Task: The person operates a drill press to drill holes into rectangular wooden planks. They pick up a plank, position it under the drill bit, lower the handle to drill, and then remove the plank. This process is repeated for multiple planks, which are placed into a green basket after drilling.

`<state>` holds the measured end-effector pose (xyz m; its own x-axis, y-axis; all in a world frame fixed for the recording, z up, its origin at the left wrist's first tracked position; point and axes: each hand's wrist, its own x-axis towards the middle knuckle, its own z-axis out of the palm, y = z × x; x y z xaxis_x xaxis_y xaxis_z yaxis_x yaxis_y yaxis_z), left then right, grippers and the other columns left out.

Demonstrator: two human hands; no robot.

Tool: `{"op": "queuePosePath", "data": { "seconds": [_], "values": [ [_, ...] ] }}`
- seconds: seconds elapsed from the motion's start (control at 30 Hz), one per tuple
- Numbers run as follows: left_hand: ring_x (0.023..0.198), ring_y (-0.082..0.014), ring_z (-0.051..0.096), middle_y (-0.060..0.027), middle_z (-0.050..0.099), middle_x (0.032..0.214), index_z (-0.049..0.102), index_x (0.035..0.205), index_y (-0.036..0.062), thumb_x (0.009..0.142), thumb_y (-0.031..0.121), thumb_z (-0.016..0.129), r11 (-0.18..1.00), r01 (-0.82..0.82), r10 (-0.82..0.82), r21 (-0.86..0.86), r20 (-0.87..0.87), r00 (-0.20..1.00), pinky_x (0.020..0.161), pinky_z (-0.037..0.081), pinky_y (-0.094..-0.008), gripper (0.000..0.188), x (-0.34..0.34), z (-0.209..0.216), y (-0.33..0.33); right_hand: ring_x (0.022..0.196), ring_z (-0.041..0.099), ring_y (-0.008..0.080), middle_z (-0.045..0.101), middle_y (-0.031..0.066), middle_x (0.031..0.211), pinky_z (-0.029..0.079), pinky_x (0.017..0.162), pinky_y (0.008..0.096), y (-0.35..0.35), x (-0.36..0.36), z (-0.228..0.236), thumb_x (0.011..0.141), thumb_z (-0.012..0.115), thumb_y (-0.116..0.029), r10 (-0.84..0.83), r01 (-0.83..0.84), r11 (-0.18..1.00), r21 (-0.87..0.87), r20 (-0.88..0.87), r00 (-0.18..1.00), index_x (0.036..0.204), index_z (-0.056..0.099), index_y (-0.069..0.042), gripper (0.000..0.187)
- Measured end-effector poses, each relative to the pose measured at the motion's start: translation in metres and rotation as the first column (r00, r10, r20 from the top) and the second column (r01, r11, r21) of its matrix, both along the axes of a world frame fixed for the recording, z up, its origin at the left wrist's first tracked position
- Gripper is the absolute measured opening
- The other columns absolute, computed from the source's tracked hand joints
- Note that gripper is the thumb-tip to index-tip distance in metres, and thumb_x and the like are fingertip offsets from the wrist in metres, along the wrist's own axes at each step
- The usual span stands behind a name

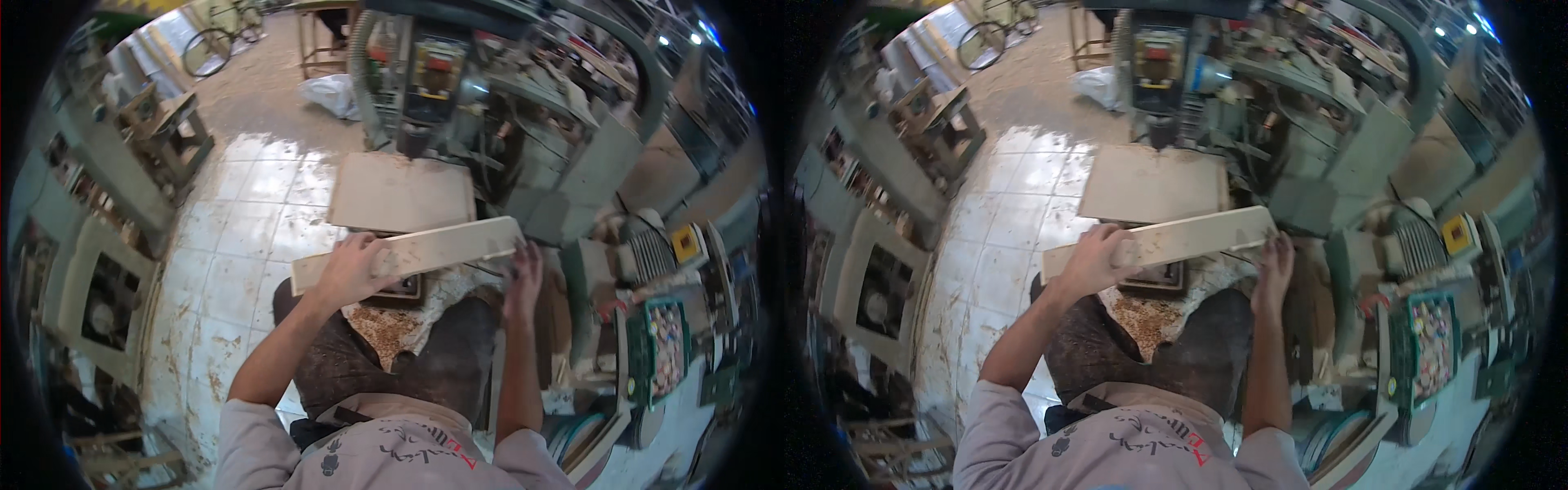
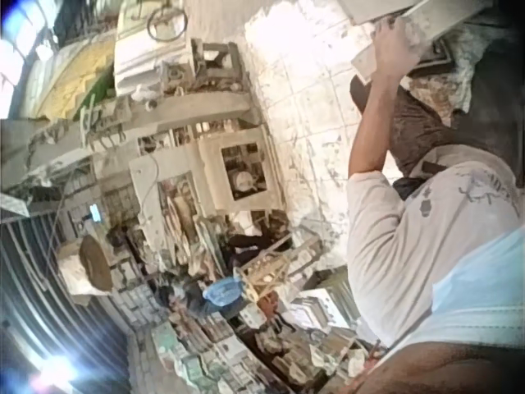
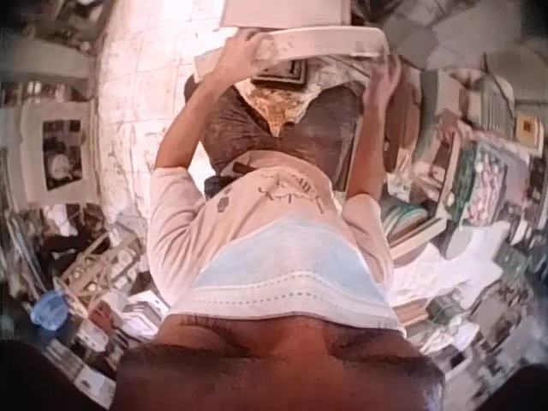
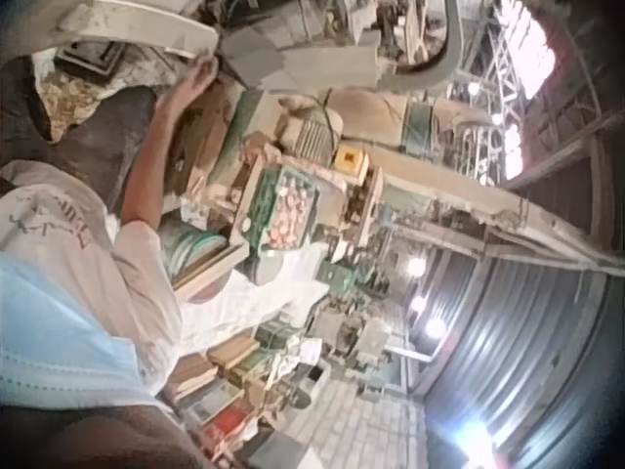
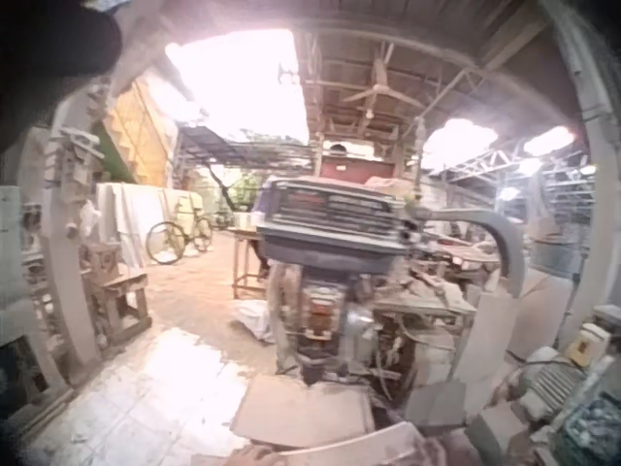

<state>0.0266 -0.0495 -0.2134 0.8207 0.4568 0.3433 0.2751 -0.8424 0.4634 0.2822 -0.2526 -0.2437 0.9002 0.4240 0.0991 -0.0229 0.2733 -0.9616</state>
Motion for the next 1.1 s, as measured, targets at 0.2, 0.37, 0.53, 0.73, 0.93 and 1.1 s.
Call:
{"op": "queuePosePath", "data": {
  "seconds": [0.2,0.37,0.53,0.73,0.93,1.1],
  "values": [
    [0.109,-0.0359,0.051,-0.0170,0.054,0.115,0.059,0.114,0.0084,0.068,0.029,0.081,0.997,-0.072,0.072,0.003,0.010,0.997,0.094,0.042,-0.0439,0.055,-0.022,0.003,-0.019,0.118,0.049,0.0230,0.042,0.0101,0.134,0.041,0.098,0.0395,0.001,-0.010,0.002,0.096,0.055,-0.026,0.148,-0.133,0.979,0.155,-0.089,0.985,0.141,0.032,-0.008,0.054],
    [0.101,-0.0376,0.057,-0.0201,0.056,0.111,0.061,0.117,0.0098,0.070,0.027,0.080,0.986,-0.165,0.165,-0.026,0.016,0.986,0.087,0.047,-0.0443,0.054,-0.051,0.001,-0.014,0.114,0.051,0.0178,0.047,0.0083,0.128,0.044,0.095,0.0334,0.033,-0.018,0.008,0.097,0.053,-0.018,0.278,-0.263,0.952,0.159,-0.085,0.957,0.137,0.038,-0.008,0.044],
    [0.095,-0.0387,0.060,-0.0233,0.058,0.109,0.063,0.118,0.0121,0.074,0.030,0.077,0.965,-0.250,0.252,0.085,-0.022,0.967,0.083,0.050,-0.0446,0.050,-0.087,0.004,0.010,0.104,0.054,0.0154,0.053,0.0077,0.120,0.046,0.087,0.0314,0.080,0.006,0.040,0.096,0.053,-0.018,0.288,-0.289,0.957,-0.006,0.115,0.951,0.133,0.045,-0.007,0.039],
    [0.095,-0.0374,0.061,-0.0237,0.057,0.110,0.063,0.120,0.0131,0.076,0.034,0.075,0.928,-0.345,0.363,0.140,-0.137,0.922,0.083,0.050,-0.0442,0.050,-0.115,0.003,0.037,0.103,0.056,0.0187,0.055,0.0081,0.117,0.050,0.086,0.0356,0.152,0.054,0.166,0.097,0.048,-0.021,0.272,-0.301,0.953,0.038,0.333,0.903,0.129,0.049,-0.008,0.034],
    [0.094,-0.0353,0.060,-0.0221,0.054,0.112,0.065,0.119,0.0146,0.076,0.037,0.074,0.929,-0.354,0.368,0.106,-0.196,0.909,0.082,0.049,-0.0433,0.050,-0.118,0.004,0.052,0.115,0.052,0.0254,0.054,0.0090,0.128,0.041,0.101,0.0449,0.231,0.148,0.271,0.097,0.049,-0.033,0.246,-0.345,0.894,0.285,0.331,0.911,0.132,0.047,-0.008,0.043],
    [0.094,-0.0340,0.059,-0.0213,0.053,0.115,0.065,0.119,0.0139,0.075,0.035,0.075,0.943,-0.317,0.332,0.104,-0.200,0.922,0.083,0.048,-0.0424,0.050,-0.107,0.005,0.064,0.114,0.053,0.0250,0.054,0.0110,0.126,0.042,0.099,0.0452,0.225,0.110,0.322,0.097,0.040,-0.039,0.198,-0.363,0.874,0.323,0.444,0.874,0.131,0.047,-0.007,0.047]
  ]
}}
